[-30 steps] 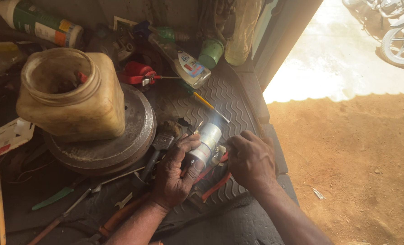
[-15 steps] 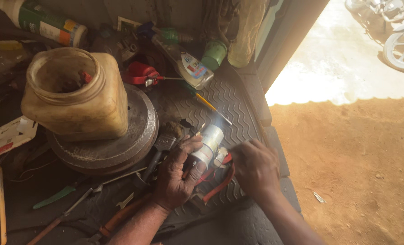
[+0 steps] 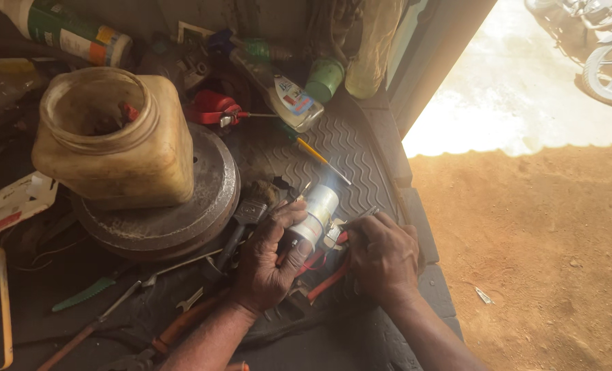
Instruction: The person manipulates a cylindrical fuel pump component on a workbench using pliers and a screwdriver, removing and attaching small metal clips and wires.
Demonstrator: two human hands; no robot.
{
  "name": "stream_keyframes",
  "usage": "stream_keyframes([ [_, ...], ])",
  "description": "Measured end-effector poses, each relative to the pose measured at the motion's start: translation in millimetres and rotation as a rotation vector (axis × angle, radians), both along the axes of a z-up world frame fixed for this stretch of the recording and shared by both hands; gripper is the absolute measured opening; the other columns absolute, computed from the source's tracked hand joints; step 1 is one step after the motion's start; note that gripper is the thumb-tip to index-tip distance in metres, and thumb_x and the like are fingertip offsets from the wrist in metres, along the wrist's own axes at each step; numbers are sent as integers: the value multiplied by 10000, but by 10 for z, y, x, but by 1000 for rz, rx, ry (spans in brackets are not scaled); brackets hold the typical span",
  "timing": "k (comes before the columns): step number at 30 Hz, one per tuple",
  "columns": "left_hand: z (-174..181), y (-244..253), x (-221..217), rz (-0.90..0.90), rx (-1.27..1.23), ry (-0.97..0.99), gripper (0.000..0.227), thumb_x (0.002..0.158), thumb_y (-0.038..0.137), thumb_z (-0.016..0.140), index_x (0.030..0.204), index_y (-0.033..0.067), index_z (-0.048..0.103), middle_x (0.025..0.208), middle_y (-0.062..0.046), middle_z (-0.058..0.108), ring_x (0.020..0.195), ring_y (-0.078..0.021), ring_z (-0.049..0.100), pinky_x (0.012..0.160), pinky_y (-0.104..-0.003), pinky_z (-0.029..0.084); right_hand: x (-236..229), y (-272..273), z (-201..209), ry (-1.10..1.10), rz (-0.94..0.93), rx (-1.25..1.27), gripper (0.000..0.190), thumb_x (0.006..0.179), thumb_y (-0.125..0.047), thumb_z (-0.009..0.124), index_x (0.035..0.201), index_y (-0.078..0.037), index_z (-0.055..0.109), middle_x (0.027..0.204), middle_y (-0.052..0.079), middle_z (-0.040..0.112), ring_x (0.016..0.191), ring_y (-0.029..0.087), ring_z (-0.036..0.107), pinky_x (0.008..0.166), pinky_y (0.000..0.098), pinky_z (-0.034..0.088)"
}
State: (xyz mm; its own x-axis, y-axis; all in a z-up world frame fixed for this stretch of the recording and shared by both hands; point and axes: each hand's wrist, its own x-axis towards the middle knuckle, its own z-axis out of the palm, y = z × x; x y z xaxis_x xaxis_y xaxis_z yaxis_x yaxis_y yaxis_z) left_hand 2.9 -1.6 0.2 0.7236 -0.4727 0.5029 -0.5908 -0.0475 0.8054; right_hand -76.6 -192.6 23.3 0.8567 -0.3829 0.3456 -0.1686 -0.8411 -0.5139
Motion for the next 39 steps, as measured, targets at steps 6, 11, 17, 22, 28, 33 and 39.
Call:
stream_keyframes([
  [6,7,37,6,35,61,-80,401,984,243,631,1338,58,595,1424,-157,625,1384,-336,571,1180,-445,423,-3,13,33,-10,67,-100,55,798,-224,745,804,-178,773,754,26,693,760,242,679,733,413,412],
  [11,36,-23,36,30,33,-50,376,994,252,646,1316,62,605,1405,-139,646,1383,-335,581,1198,-454,413,27,-41,34,-40,37,-54,57,816,-191,714,819,-189,771,822,3,717,783,230,688,753,396,425],
  [17,19,1,-17,24,15,-30,375,991,258,655,1309,65,607,1405,-133,643,1379,-326,585,1182,-442,434,3,17,55,-3,18,-28,87,875,-192,684,865,-184,770,872,10,717,847,240,682,787,376,446],
  [22,41,19,48,15,5,-39,378,979,252,661,1301,60,612,1420,-141,633,1387,-337,572,1178,-448,423,100,45,111,22,51,-81,81,835,-218,710,810,-177,775,820,10,712,800,237,685,776,405,424],
  [28,32,-24,28,16,12,-28,376,983,257,659,1301,62,614,1399,-126,649,1380,-325,584,1190,-447,420,56,-3,103,8,29,-50,83,858,-198,687,833,-175,762,851,12,709,842,246,688,759,398,443],
  [33,13,25,17,37,38,-48,372,986,251,653,1303,61,616,1411,-134,646,1391,-334,572,1190,-450,416,53,65,87,15,32,-81,97,842,-223,702,795,-153,751,840,15,713,825,252,691,739,428,418],
  [39,56,1,51,30,38,-41,382,980,267,664,1298,61,617,1406,-132,648,1380,-328,585,1206,-458,399,118,20,125,133,-17,-46,100,834,-228,708,803,-163,778,800,51,698,804,263,688,756,429,444],
])
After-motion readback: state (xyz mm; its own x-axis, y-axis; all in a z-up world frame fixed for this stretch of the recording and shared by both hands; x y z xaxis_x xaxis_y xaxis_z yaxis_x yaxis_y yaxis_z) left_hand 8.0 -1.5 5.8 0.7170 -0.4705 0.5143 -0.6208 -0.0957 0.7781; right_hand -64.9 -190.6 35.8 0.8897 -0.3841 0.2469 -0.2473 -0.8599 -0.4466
